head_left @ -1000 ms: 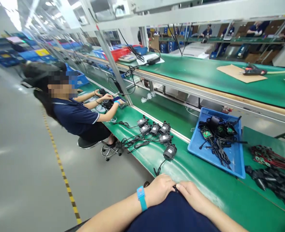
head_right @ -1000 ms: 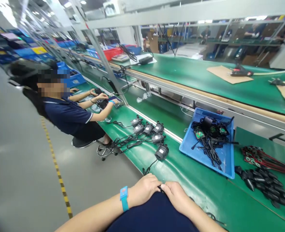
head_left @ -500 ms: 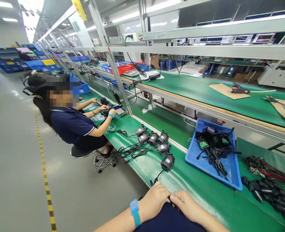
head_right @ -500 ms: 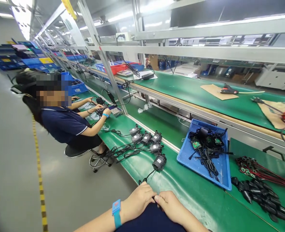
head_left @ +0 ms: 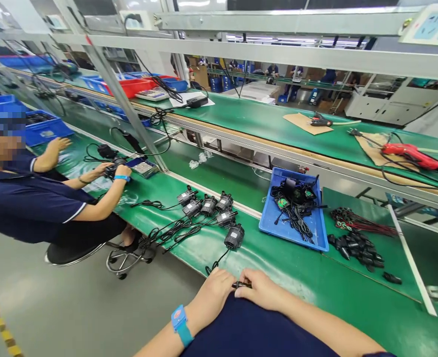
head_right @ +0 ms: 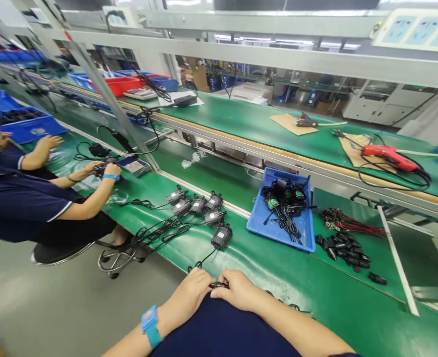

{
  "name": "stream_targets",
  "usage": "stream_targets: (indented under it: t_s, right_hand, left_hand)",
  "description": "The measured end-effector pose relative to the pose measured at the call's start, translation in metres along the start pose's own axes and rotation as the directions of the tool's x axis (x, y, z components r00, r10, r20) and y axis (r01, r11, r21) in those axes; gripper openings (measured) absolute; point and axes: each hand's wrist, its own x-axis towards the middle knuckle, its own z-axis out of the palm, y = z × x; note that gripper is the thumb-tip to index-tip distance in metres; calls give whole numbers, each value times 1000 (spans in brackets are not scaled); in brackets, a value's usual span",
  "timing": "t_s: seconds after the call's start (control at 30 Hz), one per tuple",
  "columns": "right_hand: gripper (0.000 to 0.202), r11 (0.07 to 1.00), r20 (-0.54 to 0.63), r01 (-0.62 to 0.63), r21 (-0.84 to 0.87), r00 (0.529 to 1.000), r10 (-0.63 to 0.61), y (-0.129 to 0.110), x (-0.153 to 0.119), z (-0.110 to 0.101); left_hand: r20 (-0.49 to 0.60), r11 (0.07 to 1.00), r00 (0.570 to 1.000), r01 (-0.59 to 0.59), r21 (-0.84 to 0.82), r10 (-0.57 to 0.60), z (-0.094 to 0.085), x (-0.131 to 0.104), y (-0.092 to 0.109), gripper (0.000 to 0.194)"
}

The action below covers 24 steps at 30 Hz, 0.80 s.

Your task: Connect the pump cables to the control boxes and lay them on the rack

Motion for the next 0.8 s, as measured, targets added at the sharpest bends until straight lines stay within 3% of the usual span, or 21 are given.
stream_targets:
  t_s: [0.07,0.17,0.37,0.47,0.57,0.63,0.73,0.8]
  right_hand:
    - [24,999,-44,11,-41,999,-13,1,1,2]
    - [20,1000,42,-18,-16,999,19,2,3,1]
    - [52,976,229,-35,215,973,-16,4,6,-8]
    - [65,904,312,-154,399,950,24,10,10,-7]
    - [62,809,376,-318,494,917,131,12,19,-5]
    - [56,735,383,-427,526,891,244,7,29,-7]
    - [52,619,362,-488,615,873,328,-10,50,-15]
    - [54,551,365,-485,679,874,320,-25,65,-21]
  left_hand:
    - [24,1000,1000,17,-9,-16,-1,0,0,22]
    - [25,1000,1000,0,0,0,-2,0,0,22]
    - [-15,998,998,-56,31,56,-3,1,1,28]
    - [-47,994,996,-70,87,74,-3,4,2,30]
    - [-74,991,995,-50,127,59,-3,7,3,25]
    - [-149,988,989,2,157,21,-2,7,1,17]
    - [-351,966,929,189,176,-117,1,3,-8,32]
    - [-467,924,834,373,86,-293,6,-2,-12,50]
